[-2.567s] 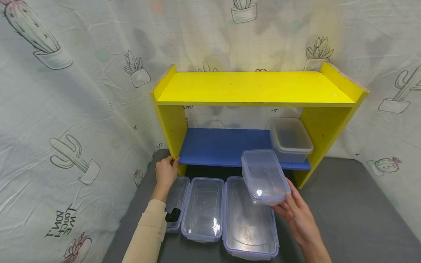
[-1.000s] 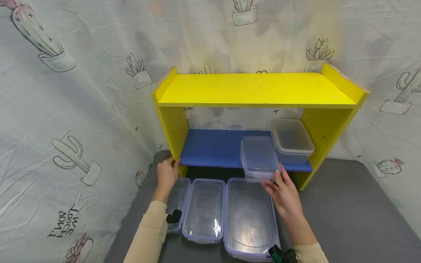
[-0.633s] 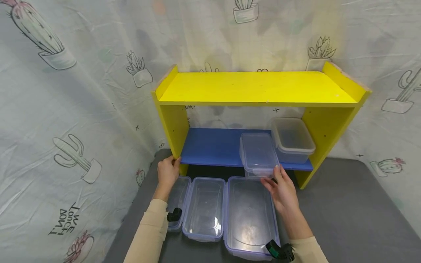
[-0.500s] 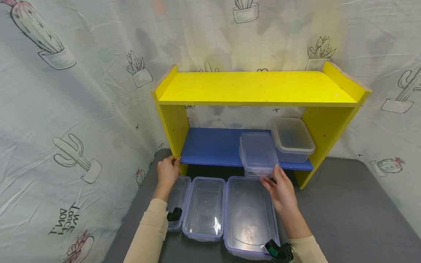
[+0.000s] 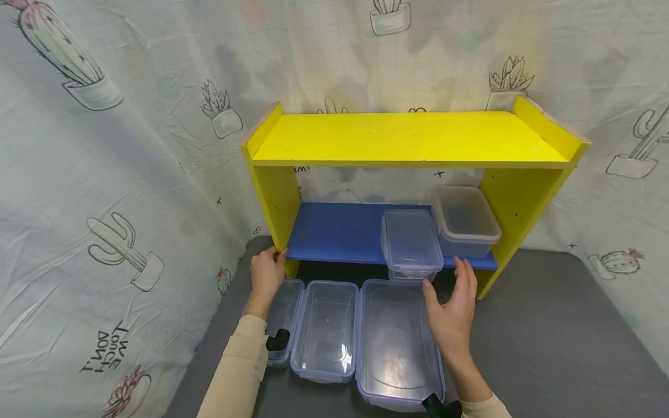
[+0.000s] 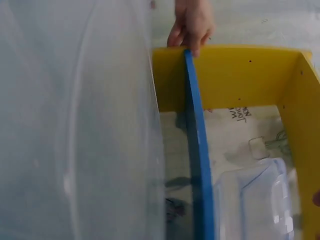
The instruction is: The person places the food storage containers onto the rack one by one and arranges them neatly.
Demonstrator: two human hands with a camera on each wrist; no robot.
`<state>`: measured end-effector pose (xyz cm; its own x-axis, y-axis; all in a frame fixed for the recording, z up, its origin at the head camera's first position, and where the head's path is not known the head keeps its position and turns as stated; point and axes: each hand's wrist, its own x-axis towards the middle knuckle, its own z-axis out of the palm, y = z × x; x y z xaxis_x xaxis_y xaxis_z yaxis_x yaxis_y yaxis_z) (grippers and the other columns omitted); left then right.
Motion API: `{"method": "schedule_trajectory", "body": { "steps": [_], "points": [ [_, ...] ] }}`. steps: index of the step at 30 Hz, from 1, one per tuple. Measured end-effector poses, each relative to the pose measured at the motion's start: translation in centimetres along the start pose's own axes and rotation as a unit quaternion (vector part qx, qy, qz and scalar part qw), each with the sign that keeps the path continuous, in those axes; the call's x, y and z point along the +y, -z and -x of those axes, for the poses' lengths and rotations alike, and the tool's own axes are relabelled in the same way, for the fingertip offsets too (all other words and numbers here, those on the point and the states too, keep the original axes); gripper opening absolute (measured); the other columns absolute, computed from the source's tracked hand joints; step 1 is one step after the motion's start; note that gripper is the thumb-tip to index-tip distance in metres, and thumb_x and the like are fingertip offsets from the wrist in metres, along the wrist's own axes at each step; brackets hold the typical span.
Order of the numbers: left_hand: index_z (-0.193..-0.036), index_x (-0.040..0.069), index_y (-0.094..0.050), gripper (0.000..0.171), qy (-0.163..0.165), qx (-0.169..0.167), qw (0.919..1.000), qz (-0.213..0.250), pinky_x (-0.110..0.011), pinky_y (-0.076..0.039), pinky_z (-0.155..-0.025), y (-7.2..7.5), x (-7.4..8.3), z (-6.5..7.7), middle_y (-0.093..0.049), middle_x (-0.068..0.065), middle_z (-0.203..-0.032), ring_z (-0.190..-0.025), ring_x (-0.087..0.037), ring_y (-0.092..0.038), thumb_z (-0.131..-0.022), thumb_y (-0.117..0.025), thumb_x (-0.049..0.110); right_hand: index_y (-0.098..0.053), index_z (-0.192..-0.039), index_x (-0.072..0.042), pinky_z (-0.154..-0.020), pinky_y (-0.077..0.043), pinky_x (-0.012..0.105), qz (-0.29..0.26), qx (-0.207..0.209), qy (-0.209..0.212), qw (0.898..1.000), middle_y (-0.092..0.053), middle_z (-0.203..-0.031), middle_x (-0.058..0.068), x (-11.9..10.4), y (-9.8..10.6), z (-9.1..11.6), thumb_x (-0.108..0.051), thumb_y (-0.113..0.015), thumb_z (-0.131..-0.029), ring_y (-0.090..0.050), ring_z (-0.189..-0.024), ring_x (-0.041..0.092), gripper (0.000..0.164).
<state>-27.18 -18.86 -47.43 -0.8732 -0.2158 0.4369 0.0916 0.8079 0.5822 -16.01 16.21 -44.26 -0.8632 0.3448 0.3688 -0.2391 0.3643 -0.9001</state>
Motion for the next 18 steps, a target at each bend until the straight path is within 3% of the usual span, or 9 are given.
{"method": "schedule_trajectory", "body": {
  "steps": [1,3,5,7,9,13,18],
  "points": [
    [-0.084,0.0,-0.07,0.029,0.0,0.0,1.0,0.0,-0.034,-0.044,-0.05,0.0,0.0,0.0,-0.066,-0.013,-0.065,-0.051,-0.023,-0.056,-0.095,-0.064,0.026,-0.044,-0.143,-0.004,-0.106,-0.032,0.062,0.055,0.022,0.076,0.995,-0.034,-0.153,0.02,0.0,-0.1,0.2,-0.009,-0.066,-0.088,-0.035,-0.137,0.043,0.059],
    [-0.084,0.0,-0.07,0.029,0.0,0.0,1.0,0.0,-0.034,-0.044,-0.05,0.0,0.0,0.0,-0.066,-0.013,-0.065,-0.051,-0.023,-0.057,-0.095,-0.064,0.026,-0.057,-0.129,0.0,-0.103,-0.03,0.068,0.14,0.047,0.206,0.967,-0.043,-0.145,0.024,0.0,-0.4,0.5,-0.004,-0.065,-0.082,-0.037,-0.134,0.049,0.048],
    [-0.085,0.0,-0.07,0.029,0.001,0.0,1.0,0.0,-0.034,-0.045,-0.051,0.0,0.0,0.0,-0.067,-0.013,-0.065,-0.052,-0.023,-0.057,-0.095,-0.064,0.026,-0.062,-0.123,-0.001,-0.1,-0.03,0.071,0.204,0.041,0.282,0.937,-0.049,-0.14,0.025,-0.1,-0.7,0.6,-0.005,-0.064,-0.081,-0.038,-0.131,0.052,0.042],
    [-0.086,0.0,-0.071,0.029,0.004,-0.001,1.0,0.001,-0.035,-0.045,-0.051,-0.1,0.0,0.0,-0.067,-0.013,-0.066,-0.052,-0.023,-0.057,-0.095,-0.064,0.026,-0.061,-0.124,-0.003,-0.099,-0.028,0.074,0.256,0.017,0.311,0.915,-0.051,-0.139,0.025,0.0,-1.0,0.6,-0.007,-0.064,-0.081,-0.038,-0.132,0.053,0.044],
    [-0.086,0.0,-0.071,0.029,0.005,-0.003,1.0,0.0,-0.035,-0.045,-0.052,-0.1,0.0,-0.1,-0.067,-0.013,-0.066,-0.053,-0.023,-0.057,-0.095,-0.064,0.027,-0.06,-0.127,-0.005,-0.098,-0.028,0.075,0.296,-0.003,0.319,0.9,-0.051,-0.139,0.024,0.0,-1.3,0.6,-0.011,-0.066,-0.081,-0.039,-0.132,0.052,0.046],
    [-0.086,0.001,-0.071,0.029,0.006,-0.003,1.0,-0.004,-0.036,-0.045,-0.053,-0.2,-0.1,-0.1,-0.067,-0.012,-0.066,-0.053,-0.024,-0.057,-0.095,-0.064,0.027,-0.058,-0.129,-0.006,-0.096,-0.034,0.07,0.337,-0.025,0.319,0.885,-0.053,-0.135,0.025,0.1,-1.7,0.4,-0.012,-0.069,-0.08,-0.043,-0.128,0.052,0.051],
    [-0.086,0.001,-0.071,0.029,0.005,-0.001,1.0,-0.006,-0.038,-0.046,-0.055,-0.1,-0.1,-0.1,-0.068,-0.012,-0.066,-0.054,-0.025,-0.058,-0.094,-0.064,0.028,-0.059,-0.13,-0.008,-0.09,-0.041,0.064,0.371,-0.038,0.317,0.872,-0.054,-0.134,0.023,0.2,-1.9,-0.3,-0.004,-0.065,-0.075,-0.044,-0.126,0.051,0.055]
  ]
}}
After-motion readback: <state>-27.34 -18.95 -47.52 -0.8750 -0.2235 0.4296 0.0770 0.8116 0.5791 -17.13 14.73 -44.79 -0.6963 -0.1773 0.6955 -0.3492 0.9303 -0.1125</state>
